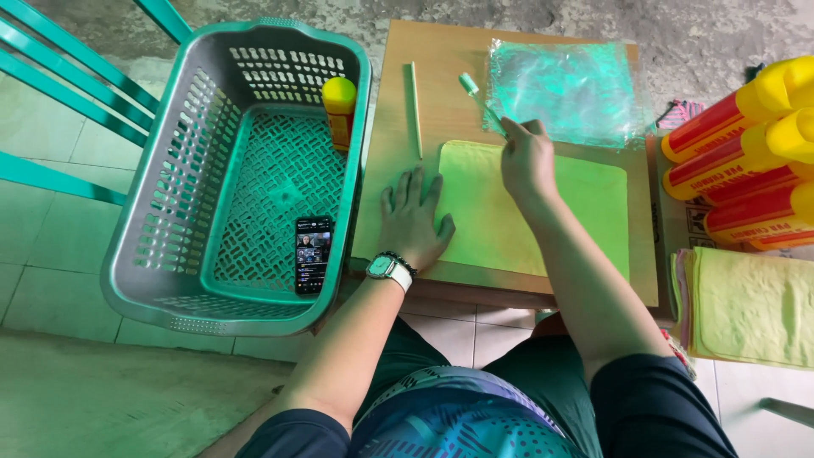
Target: The person uses a toothbrush to scrub a green cloth placed on a wooden table. They repeatedly brush the surface of the cloth, flip it over to clean the other side, and then place a transparent sheet on top of it.
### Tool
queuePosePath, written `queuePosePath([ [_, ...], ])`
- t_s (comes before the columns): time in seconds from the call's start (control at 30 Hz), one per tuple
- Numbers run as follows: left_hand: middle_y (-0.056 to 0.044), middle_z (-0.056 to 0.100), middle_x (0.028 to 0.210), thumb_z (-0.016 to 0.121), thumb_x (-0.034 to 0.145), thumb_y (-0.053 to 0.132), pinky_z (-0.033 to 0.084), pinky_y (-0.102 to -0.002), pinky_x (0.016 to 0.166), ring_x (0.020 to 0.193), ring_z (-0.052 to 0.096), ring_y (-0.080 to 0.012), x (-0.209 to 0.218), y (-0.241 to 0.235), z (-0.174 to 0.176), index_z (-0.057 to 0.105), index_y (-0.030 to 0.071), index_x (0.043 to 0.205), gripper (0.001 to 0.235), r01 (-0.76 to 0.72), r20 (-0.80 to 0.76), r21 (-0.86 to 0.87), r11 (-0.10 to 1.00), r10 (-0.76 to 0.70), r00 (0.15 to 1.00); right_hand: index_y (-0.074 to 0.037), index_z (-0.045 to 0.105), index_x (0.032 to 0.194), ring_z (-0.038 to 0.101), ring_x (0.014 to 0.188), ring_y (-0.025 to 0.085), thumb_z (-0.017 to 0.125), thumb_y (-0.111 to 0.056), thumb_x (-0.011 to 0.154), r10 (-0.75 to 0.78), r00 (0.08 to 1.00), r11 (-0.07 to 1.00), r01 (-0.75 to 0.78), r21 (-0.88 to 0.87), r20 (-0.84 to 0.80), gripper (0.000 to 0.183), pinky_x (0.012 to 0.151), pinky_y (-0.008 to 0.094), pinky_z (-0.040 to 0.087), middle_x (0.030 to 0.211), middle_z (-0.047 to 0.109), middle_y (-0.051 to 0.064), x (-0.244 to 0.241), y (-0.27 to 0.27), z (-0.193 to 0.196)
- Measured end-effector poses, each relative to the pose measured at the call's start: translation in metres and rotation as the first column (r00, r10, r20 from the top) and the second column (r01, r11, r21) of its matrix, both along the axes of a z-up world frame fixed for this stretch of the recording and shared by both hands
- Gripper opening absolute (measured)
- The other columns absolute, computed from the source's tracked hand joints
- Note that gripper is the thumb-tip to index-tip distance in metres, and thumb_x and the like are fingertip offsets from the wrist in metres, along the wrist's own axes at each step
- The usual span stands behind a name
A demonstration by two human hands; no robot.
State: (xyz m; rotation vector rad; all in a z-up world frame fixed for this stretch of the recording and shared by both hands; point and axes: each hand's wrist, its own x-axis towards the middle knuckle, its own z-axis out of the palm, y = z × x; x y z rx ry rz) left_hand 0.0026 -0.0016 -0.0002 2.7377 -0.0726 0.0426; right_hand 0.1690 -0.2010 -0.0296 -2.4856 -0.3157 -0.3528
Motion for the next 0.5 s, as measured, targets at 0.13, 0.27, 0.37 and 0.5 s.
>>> queuePosePath([
  [0.13, -0.018, 0.032, 0.159, 0.048, 0.088, 0.042, 0.017, -0.058, 0.117, 0.151, 0.024, -0.0358, 0.0, -0.001, -0.002, 0.043, 0.016, 0.152, 0.069, -0.013, 0.032, -0.031, 0.999, 0.014, 0.999, -0.017, 0.054, 0.103, 0.066, 0.095, 0.032, 0.053, -0.041, 0.1, -0.119, 0.893, 0.874, 0.301, 0.381, -0.434, 0.024, 0.084, 0.046, 0.05, 0.091, 0.062, 0.012, 0.0, 0.061, 0.046],
  [0.27, -0.018, 0.036, 0.158, 0.05, 0.086, 0.043, 0.019, -0.058, 0.116, 0.15, 0.027, -0.0353, 0.003, -0.001, -0.013, 0.048, 0.013, 0.148, 0.069, -0.026, 0.067, -0.012, 1.0, 0.027, 0.997, 0.003, 0.067, 0.102, 0.074, 0.08, 0.037, 0.058, 0.002, 0.088, 0.02, 0.99, 0.925, 0.035, -0.378, 0.141, 0.016, 0.064, 0.043, 0.066, 0.106, 0.055, 0.017, 0.013, 0.089, 0.013],
  [0.37, -0.018, 0.037, 0.156, 0.051, 0.084, 0.042, 0.02, -0.057, 0.116, 0.149, 0.027, -0.0352, 0.006, -0.001, -0.023, 0.049, 0.008, 0.145, 0.069, -0.031, 0.11, -0.051, 0.998, 0.037, 0.993, 0.009, 0.067, 0.102, 0.07, 0.077, 0.044, 0.057, 0.006, 0.088, 0.073, 0.997, 0.946, -0.064, -0.317, 0.017, 0.018, 0.065, 0.054, 0.064, 0.102, 0.049, 0.018, 0.034, 0.1, 0.003],
  [0.5, -0.017, 0.037, 0.156, 0.049, 0.085, 0.04, 0.02, -0.057, 0.116, 0.149, 0.028, -0.0344, 0.004, -0.002, -0.025, 0.048, 0.007, 0.145, 0.068, -0.034, 0.142, -0.076, 0.997, 0.044, 0.989, 0.005, 0.071, 0.106, 0.069, 0.084, 0.044, 0.066, 0.003, 0.087, 0.073, 0.992, 0.939, -0.104, -0.327, -0.105, 0.019, 0.071, 0.053, 0.062, 0.105, 0.049, 0.015, 0.064, 0.103, -0.029],
])
